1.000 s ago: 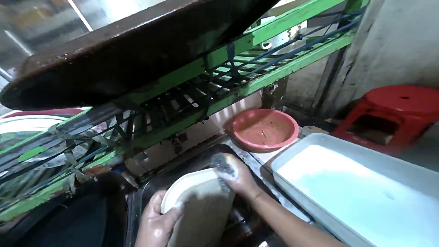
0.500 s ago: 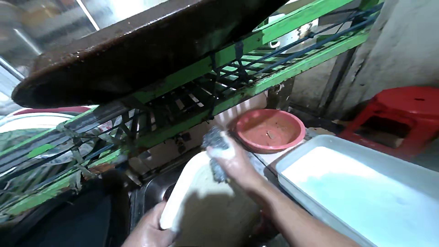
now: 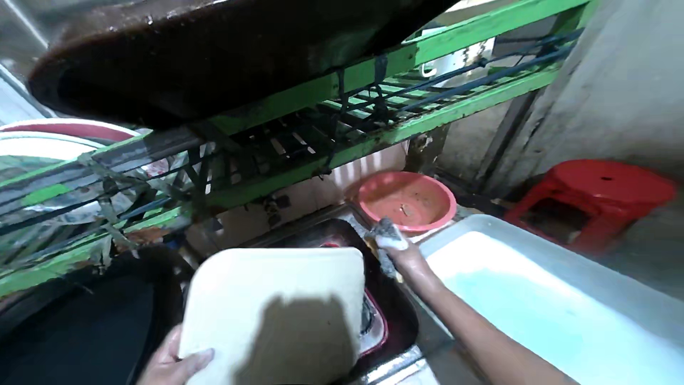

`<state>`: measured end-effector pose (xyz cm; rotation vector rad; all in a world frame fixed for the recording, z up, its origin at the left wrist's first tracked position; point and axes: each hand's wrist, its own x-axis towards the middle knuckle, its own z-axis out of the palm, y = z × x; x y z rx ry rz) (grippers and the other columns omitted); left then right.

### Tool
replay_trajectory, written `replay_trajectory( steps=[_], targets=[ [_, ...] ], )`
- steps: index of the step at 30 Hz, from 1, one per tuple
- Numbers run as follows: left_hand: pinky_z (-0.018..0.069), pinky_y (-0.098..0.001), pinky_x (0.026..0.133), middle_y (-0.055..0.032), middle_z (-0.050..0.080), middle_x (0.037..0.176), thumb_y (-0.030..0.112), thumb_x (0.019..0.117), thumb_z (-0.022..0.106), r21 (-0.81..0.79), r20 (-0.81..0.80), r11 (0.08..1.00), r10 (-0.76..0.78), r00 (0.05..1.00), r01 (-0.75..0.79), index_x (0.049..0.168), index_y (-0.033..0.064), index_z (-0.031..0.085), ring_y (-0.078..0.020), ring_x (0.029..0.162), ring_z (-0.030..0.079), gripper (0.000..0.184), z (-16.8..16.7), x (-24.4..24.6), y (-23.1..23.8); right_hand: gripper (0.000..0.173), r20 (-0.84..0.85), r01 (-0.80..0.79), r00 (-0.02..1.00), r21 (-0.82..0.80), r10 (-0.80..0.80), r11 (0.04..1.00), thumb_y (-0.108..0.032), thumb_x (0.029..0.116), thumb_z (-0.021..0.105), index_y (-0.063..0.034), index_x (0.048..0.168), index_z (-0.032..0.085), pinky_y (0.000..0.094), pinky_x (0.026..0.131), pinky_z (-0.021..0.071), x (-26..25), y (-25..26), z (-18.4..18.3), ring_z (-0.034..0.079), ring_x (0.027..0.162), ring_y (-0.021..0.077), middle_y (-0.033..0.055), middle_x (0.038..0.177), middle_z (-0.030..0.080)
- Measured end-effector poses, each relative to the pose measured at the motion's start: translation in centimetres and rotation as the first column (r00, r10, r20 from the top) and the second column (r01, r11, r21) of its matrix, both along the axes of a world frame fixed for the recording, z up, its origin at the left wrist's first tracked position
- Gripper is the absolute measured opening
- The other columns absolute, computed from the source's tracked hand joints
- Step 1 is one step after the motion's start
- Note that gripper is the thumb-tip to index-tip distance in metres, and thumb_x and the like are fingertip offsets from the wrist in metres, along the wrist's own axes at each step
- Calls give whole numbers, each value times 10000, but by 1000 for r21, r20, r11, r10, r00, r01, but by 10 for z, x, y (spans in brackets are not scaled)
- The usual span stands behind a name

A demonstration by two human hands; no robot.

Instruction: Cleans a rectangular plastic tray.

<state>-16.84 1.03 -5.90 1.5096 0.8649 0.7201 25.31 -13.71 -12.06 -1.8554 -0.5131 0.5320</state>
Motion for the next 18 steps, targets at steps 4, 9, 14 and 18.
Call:
replay_trajectory(
  steps=[4,9,14,18],
  targets=[
    [652,-366,716,-40,768,957,-16,766,669,-115,138,982,162,977,-146,1249,75,536,-167,828,759,509,-8,-22,24,513,213,47,976,21,-51,999,-199,959,708,-71,1427,540,531,773,564,19,-76,46,679,859,288,202,1101,688],
    [644,-376,705,-116,729,1001,-28,888,562,-396,228,882,364,903,-256,1325,42,494,-191,845,743,447,-55,21,21,546,528,109,845,-330,88,938,-203,912,749,95,1338,583,702,1066,390,83,-156,12,524,1256,553,378,1332,561],
    [605,-366,706,-133,690,1008,47,998,557,-502,85,787,457,886,-358,1343,26,506,-184,832,704,349,-106,80,14,554,463,77,803,-706,376,704,-293,893,760,71,1291,635,748,1034,394,75,-177,-29,495,1284,599,373,1352,563],
    [585,-405,782,-179,651,1132,102,1019,582,-563,65,750,460,886,-348,1440,26,438,-224,932,679,452,-142,103,21,650,284,-35,863,-791,417,610,-232,876,780,73,1404,553,700,1116,348,72,-181,-43,432,1353,578,382,1447,473]
  ],
)
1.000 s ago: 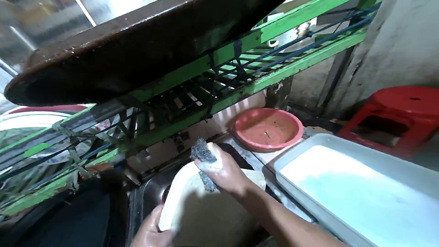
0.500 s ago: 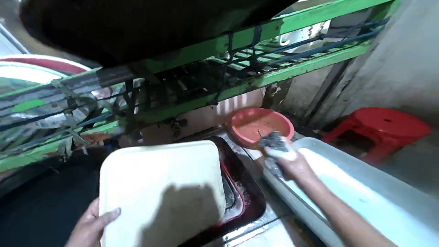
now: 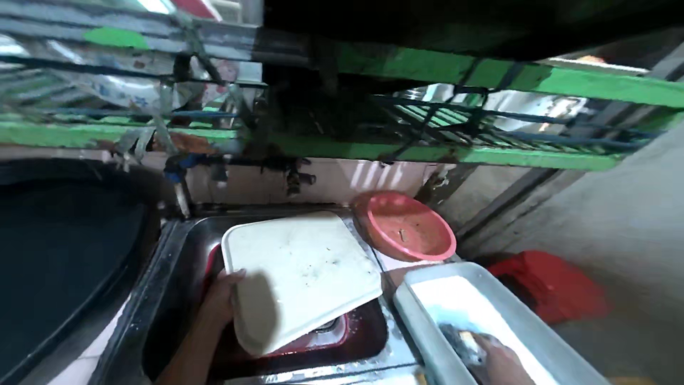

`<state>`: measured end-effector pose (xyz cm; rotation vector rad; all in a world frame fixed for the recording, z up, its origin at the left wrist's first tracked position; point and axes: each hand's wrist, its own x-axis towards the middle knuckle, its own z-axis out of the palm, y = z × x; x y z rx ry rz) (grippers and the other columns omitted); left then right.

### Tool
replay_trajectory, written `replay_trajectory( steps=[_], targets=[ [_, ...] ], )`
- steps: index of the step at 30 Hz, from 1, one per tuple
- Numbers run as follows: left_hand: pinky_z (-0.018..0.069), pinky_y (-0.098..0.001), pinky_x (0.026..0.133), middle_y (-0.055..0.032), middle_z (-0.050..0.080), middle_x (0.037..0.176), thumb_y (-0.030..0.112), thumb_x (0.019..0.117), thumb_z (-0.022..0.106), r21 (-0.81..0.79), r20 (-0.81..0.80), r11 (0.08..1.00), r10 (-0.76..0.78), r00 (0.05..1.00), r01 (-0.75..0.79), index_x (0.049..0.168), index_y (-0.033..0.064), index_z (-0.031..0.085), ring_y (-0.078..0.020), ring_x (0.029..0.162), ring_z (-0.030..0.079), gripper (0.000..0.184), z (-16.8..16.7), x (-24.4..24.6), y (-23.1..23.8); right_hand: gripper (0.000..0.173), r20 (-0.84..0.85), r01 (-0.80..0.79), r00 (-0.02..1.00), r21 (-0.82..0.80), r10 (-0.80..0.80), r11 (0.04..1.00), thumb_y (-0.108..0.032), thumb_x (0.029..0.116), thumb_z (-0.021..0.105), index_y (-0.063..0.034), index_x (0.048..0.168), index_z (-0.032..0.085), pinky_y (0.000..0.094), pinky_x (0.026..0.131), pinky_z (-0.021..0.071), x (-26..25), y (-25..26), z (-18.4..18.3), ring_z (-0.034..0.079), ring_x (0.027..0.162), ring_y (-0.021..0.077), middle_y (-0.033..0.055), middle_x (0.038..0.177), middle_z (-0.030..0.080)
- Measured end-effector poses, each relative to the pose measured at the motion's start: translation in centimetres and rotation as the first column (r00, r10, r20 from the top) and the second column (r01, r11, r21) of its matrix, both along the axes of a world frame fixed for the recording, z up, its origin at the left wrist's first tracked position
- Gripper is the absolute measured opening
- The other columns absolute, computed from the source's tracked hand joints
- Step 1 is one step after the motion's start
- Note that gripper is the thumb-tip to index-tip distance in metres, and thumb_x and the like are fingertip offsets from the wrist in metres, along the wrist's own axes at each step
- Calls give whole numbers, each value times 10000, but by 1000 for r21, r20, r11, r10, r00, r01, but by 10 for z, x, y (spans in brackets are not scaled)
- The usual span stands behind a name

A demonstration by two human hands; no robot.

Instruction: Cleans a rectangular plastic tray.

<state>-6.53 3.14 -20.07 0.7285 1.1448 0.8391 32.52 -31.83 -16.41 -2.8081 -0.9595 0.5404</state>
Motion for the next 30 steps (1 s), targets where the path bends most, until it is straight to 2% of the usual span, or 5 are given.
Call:
replay_trajectory(
  steps=[5,9,18,24,30],
  targets=[
    [577,-443,863,-147,660,1209,247,1082,494,-77,208,996,-20,978,36,1477,113,448,-233,1031,673,419,-35,1,-13,682,-74,127,992,456,-104,881,-146,899,722,144,1443,429,541,1110,437,-17,21,38,550,1287,433,381,1395,508],
    [579,-449,909,-169,624,1310,202,1081,509,-79,150,996,-36,988,49,1542,142,380,-255,1115,661,482,-50,0,-31,667,-28,-92,988,677,150,730,-152,871,711,143,1408,447,395,968,554,-72,89,88,650,1098,222,276,1276,606],
    [541,-544,955,-173,595,1388,306,1049,590,-208,96,973,119,988,-97,1537,190,422,-319,1211,622,529,-73,16,-20,598,274,-273,933,113,234,955,-349,902,716,-12,1384,605,602,1110,412,-103,238,-31,516,1337,460,277,1421,559],
    [543,-537,942,-181,603,1368,294,1046,600,-225,67,969,123,990,-105,1552,185,390,-322,1193,628,559,-71,18,-19,507,467,-779,613,223,637,587,-391,816,742,-108,1237,730,613,955,522,-197,241,-79,653,1169,416,171,1264,697],
    [576,-495,878,-178,641,1285,218,1031,615,-210,107,968,165,981,-140,1501,142,462,-296,1096,668,499,-69,28,-23,589,302,-276,917,11,260,961,-247,920,711,28,1416,549,589,1148,380,-68,284,-38,475,1374,465,287,1453,523]
  ],
)
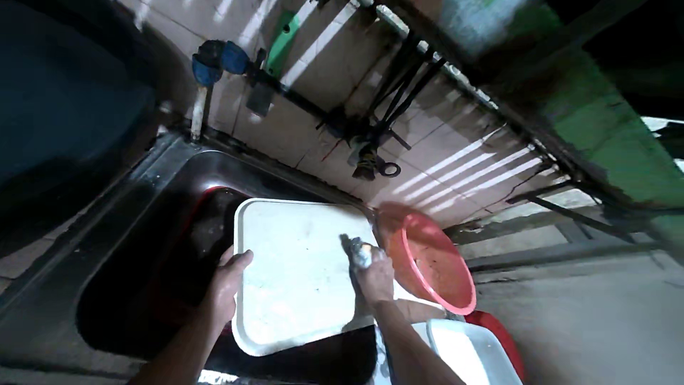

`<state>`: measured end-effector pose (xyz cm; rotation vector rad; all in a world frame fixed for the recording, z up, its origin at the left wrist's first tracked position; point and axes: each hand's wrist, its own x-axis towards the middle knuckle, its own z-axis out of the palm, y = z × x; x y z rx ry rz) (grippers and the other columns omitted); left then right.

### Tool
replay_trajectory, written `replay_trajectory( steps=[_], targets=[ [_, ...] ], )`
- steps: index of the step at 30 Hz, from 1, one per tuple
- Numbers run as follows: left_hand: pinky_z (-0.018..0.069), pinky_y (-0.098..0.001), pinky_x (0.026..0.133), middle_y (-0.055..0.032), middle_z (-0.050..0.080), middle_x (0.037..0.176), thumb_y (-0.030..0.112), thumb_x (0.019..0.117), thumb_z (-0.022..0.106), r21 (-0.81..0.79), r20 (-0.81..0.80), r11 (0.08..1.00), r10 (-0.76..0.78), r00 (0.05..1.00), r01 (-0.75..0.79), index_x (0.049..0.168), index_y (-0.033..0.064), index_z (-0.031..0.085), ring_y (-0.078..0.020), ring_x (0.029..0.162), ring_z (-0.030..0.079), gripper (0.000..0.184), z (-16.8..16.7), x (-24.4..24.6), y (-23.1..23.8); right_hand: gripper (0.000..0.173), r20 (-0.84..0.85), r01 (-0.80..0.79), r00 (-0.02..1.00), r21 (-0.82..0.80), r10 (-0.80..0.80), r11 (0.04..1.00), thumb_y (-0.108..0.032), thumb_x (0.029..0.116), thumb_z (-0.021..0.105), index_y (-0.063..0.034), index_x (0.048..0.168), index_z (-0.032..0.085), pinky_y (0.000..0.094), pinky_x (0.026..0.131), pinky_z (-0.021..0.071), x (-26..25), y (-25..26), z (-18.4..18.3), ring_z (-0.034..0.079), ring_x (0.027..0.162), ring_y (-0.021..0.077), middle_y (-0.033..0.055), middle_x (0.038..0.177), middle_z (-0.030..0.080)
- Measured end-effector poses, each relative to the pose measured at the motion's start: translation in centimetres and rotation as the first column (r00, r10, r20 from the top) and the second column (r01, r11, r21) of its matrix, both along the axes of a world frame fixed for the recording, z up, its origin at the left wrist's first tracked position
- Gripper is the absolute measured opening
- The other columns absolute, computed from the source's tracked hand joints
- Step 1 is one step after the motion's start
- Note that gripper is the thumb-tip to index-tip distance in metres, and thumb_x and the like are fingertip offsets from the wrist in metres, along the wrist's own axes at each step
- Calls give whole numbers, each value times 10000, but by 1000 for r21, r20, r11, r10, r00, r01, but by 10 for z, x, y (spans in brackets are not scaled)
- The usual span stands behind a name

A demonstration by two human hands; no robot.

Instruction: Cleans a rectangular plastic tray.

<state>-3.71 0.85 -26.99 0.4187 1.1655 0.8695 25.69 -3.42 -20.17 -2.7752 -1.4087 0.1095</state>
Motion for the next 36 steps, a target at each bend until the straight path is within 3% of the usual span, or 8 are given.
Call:
replay_trajectory(
  steps=[3,7,9,16,22,27,30,36],
  targets=[
    [568,-484,885,-174,636,1293,207,1026,625,-4,-16,1000,18,1000,-18,1499,132,464,-285,1106,660,505,3,2,-3,573,9,74,997,-27,-74,997,-272,947,683,-3,1432,539,567,1149,376,-18,9,3,461,1393,436,261,1472,513],
    [572,-487,875,-170,639,1288,203,1019,634,-25,-30,999,25,999,-26,1496,138,463,-287,1102,663,511,1,2,-1,547,42,-409,912,175,408,896,-291,819,757,-50,1305,683,612,1015,492,-110,-27,-33,622,1215,438,221,1290,672],
    [554,-498,896,-176,627,1306,193,1021,632,-40,-41,999,22,999,-23,1495,124,463,-294,1125,646,508,2,0,-1,545,14,-474,878,166,479,865,-265,837,749,-58,1335,671,625,1044,469,-105,-31,-36,599,1252,448,219,1327,656],
    [564,-503,873,-178,646,1271,201,1022,632,-42,19,997,62,998,-61,1488,126,478,-301,1088,661,497,3,1,-3,556,28,34,999,-39,-33,999,-232,981,646,43,1443,504,587,1158,355,-1,6,2,443,1397,472,300,1478,488],
    [569,-485,869,-161,661,1255,194,1010,653,-35,-10,997,64,998,-64,1472,119,497,-280,1076,669,493,-4,2,-1,569,56,-556,827,236,560,797,-201,733,781,-47,1275,702,661,967,495,-105,-67,-38,631,1187,477,215,1291,678],
    [577,-486,846,-159,670,1232,209,1011,656,-33,6,997,67,998,-66,1477,137,497,-283,1046,679,498,-2,4,-1,529,18,-117,993,-73,119,990,-243,965,655,32,1406,556,609,1149,364,-8,-2,-2,474,1373,471,296,1436,536],
    [562,-495,881,-158,654,1270,215,1011,658,-40,10,997,62,998,-62,1487,140,481,-288,1095,660,514,-1,5,-2,515,35,54,998,-45,-52,998,-231,998,634,34,1425,524,615,1149,344,-2,17,1,432,1403,472,299,1480,484],
    [527,-515,953,-162,628,1330,225,1006,671,-49,-45,999,18,999,-20,1524,129,440,-302,1190,618,575,-3,4,2,594,40,-537,839,219,543,814,-242,782,771,-12,1319,666,649,1051,455,-118,-30,-43,585,1267,472,241,1340,642]
  ],
)
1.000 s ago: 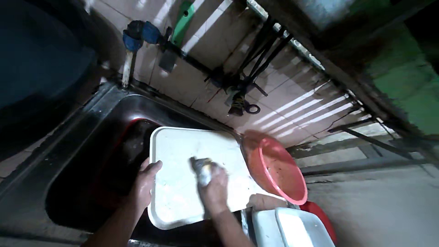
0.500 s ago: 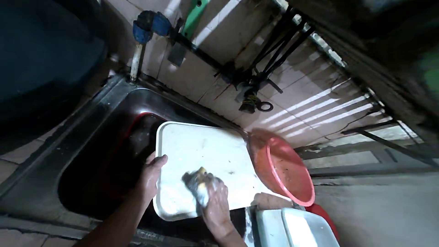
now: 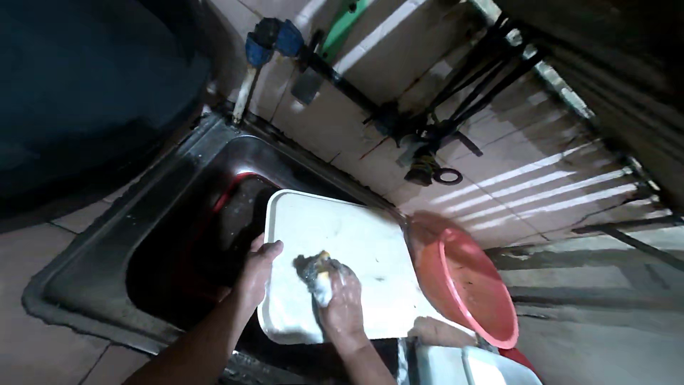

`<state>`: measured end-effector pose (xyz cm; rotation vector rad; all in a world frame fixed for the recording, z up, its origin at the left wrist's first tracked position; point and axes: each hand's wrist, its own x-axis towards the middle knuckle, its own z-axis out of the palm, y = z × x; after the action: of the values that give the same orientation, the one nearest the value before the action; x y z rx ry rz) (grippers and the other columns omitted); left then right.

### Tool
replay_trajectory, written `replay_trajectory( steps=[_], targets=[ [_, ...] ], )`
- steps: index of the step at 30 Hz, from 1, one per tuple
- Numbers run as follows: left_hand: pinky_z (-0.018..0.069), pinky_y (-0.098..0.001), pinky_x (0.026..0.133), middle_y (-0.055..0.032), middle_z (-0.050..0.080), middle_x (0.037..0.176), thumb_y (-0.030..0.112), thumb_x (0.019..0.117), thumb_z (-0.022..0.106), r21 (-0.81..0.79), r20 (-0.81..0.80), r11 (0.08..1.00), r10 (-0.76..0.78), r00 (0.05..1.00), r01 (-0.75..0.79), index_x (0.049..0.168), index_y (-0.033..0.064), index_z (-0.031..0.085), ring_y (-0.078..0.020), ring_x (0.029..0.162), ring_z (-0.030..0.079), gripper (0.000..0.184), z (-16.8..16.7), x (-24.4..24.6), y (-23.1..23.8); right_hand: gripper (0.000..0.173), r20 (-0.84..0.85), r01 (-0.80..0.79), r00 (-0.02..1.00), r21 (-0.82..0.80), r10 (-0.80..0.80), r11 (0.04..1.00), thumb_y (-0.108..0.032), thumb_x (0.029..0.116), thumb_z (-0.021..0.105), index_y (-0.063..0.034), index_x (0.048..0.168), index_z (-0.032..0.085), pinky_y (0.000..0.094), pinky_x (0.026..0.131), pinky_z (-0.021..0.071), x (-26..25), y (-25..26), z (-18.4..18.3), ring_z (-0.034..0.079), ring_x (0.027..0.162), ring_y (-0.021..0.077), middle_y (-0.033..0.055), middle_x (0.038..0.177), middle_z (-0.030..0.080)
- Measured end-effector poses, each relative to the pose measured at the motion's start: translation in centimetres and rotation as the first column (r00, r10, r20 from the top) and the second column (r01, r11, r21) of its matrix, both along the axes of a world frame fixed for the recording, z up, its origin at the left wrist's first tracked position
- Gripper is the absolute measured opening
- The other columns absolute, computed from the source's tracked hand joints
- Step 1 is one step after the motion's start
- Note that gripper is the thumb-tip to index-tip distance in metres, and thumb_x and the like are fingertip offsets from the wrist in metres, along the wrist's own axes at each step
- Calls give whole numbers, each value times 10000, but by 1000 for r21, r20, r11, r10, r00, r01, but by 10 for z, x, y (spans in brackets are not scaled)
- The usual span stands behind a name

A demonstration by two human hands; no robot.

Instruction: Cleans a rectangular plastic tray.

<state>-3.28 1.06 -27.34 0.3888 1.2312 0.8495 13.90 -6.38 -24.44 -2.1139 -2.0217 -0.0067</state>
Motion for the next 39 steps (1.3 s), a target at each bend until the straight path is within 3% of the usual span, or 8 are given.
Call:
replay_trajectory(
  steps=[8,11,15,18,23,30,34,39],
  targets=[
    [547,-465,939,-151,654,1279,195,995,684,17,48,1000,25,999,-26,1493,100,475,-263,1149,642,548,-1,4,-1,581,73,591,805,-199,-589,782,-281,1036,577,-11,1522,408,624,1036,472,84,100,34,596,1252,462,285,1400,572],
    [551,-452,943,-151,639,1309,176,987,688,19,51,1000,21,999,-22,1503,106,465,-253,1161,640,566,-1,4,-2,635,-29,298,951,-158,-306,941,-282,950,688,-29,1487,461,614,965,531,-3,98,17,657,1157,418,240,1321,637],
    [545,-433,963,-168,629,1326,145,981,685,42,41,998,48,998,-50,1501,64,464,-245,1176,634,571,-2,2,-4,559,-58,-127,991,-94,122,987,-266,918,698,-89,1437,589,538,1172,400,-19,98,-5,495,1418,321,126,1528,528],
    [536,-425,978,-159,620,1343,147,971,694,43,50,997,64,997,-66,1480,62,493,-238,1202,617,554,2,2,-2,456,16,207,978,-110,-206,972,-281,994,643,-41,1380,599,590,1049,491,61,112,15,626,1224,394,213,1322,648],
    [516,-441,1007,-151,579,1407,187,997,661,27,71,999,22,997,-24,1520,93,441,-246,1257,584,575,4,2,-3,562,91,563,823,-247,-560,788,-343,1056,532,16,1481,451,656,1011,474,93,136,36,589,1243,490,308,1399,560],
    [517,-396,1034,-104,566,1443,261,1012,578,125,50,992,-19,999,12,1524,125,453,-187,1284,575,544,0,1,-5,530,-95,-192,979,-159,178,969,-349,934,703,-119,1403,615,541,1145,426,-50,138,10,535,1376,311,121,1489,564],
    [550,-385,994,-133,604,1391,224,1010,608,121,106,992,33,994,-46,1498,71,476,-203,1225,621,528,-2,3,-5,458,16,224,974,-222,-226,949,-397,1006,623,-65,1320,651,649,969,514,39,159,28,657,1149,433,226,1241,686],
    [542,-385,984,-143,591,1396,185,1011,623,113,94,991,67,993,-78,1478,62,497,-209,1221,613,499,3,4,-3,562,105,594,804,-206,-585,778,-345,1058,549,-6,1496,453,656,1023,462,151,132,38,589,1244,501,313,1362,591]
  ],
)
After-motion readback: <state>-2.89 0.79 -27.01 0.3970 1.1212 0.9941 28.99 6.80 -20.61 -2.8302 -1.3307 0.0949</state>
